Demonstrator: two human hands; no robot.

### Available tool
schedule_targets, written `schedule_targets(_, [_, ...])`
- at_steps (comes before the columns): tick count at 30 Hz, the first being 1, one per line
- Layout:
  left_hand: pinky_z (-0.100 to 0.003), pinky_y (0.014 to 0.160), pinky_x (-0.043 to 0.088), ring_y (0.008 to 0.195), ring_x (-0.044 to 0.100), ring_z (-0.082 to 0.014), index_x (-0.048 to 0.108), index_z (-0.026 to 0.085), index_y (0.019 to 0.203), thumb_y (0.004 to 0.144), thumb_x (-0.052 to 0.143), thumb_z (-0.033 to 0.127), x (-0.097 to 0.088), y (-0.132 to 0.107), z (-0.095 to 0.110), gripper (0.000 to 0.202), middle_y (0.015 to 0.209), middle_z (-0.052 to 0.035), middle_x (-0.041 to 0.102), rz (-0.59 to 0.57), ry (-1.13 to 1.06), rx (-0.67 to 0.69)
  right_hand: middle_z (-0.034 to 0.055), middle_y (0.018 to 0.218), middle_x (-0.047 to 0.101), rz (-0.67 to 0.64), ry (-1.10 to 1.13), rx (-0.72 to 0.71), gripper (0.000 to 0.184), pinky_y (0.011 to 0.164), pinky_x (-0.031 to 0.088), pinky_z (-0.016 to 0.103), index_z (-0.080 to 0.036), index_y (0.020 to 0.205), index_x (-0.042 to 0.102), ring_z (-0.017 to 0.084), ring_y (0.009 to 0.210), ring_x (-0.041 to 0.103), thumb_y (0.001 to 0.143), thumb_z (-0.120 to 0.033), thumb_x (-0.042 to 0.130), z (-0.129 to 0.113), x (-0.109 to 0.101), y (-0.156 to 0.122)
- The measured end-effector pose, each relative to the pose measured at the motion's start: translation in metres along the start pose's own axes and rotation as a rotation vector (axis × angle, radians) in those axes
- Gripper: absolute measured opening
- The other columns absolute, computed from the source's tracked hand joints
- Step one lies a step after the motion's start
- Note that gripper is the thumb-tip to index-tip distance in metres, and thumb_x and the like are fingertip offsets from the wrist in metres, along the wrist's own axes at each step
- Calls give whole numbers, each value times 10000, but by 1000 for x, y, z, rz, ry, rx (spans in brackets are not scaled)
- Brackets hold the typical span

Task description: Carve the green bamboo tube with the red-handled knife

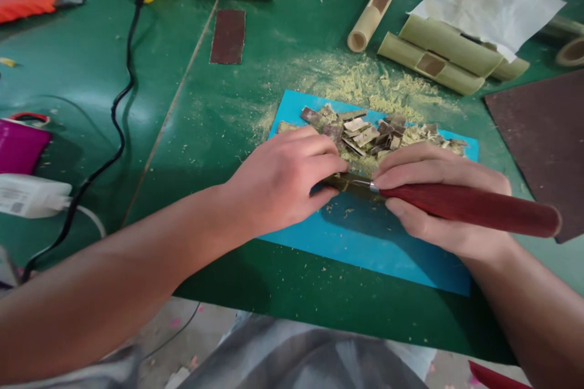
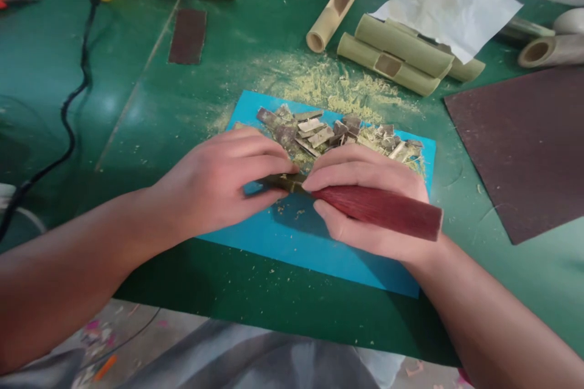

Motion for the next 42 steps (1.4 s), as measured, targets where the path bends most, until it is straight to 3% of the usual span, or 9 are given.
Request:
schedule_targets(7, [-362,820,559,949,702,-247,798,152,981,972,697,209,1,3,1,116,982,-86,759,-29,28,7,12,1053,836,-2,-40,9,184,920,653,318,-304,1027,847,194,932,802,867,-213,846,2,-1,0])
schedule_targets(12, [-361,810,548,940,708,-248,816,174,1008,940,728,225,4,8,-4,123,965,-70,764,-54,5,7,14,1055,838,0,-87,18,163,901,663,336,-303,1008,844,210,933,809,855,-284,898,-1,-1,2])
schedule_targets(20, [-355,816,531,920,715,-236,806,172,987,933,740,234,3,5,-6,106,964,-63,766,25,-16,73,-5,975,790,-43,-81,22,153,866,656,391,-327,946,815,204,865,768,860,-200,816,-3,6,15])
schedule_targets(24, [-351,829,531,925,709,-227,777,177,1008,948,724,258,3,2,-6,114,971,-61,757,56,-43,116,-5,918,733,-59,-15,-28,133,802,623,358,-307,906,787,171,813,723,860,-183,794,-4,12,18])
schedule_targets(30, [-374,842,523,940,679,-234,689,180,964,944,730,296,12,6,-10,125,987,-70,735,59,-72,140,-18,853,739,61,3,-8,112,745,600,357,-310,846,779,169,759,701,851,-239,865,3,7,18])
schedule_targets(42, [-375,885,522,973,676,-230,701,180,998,952,740,300,14,9,-14,134,997,-69,718,26,-182,129,-20,834,729,89,-58,-37,48,688,588,310,-292,838,796,131,682,666,881,-276,809,-1,2,12])
Point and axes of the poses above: each hand's wrist, its own y-axis towards the middle knuckle, its own x-axis out of the palm, z = x × y, the point moved 10 cm from there along y, towards the middle knuckle
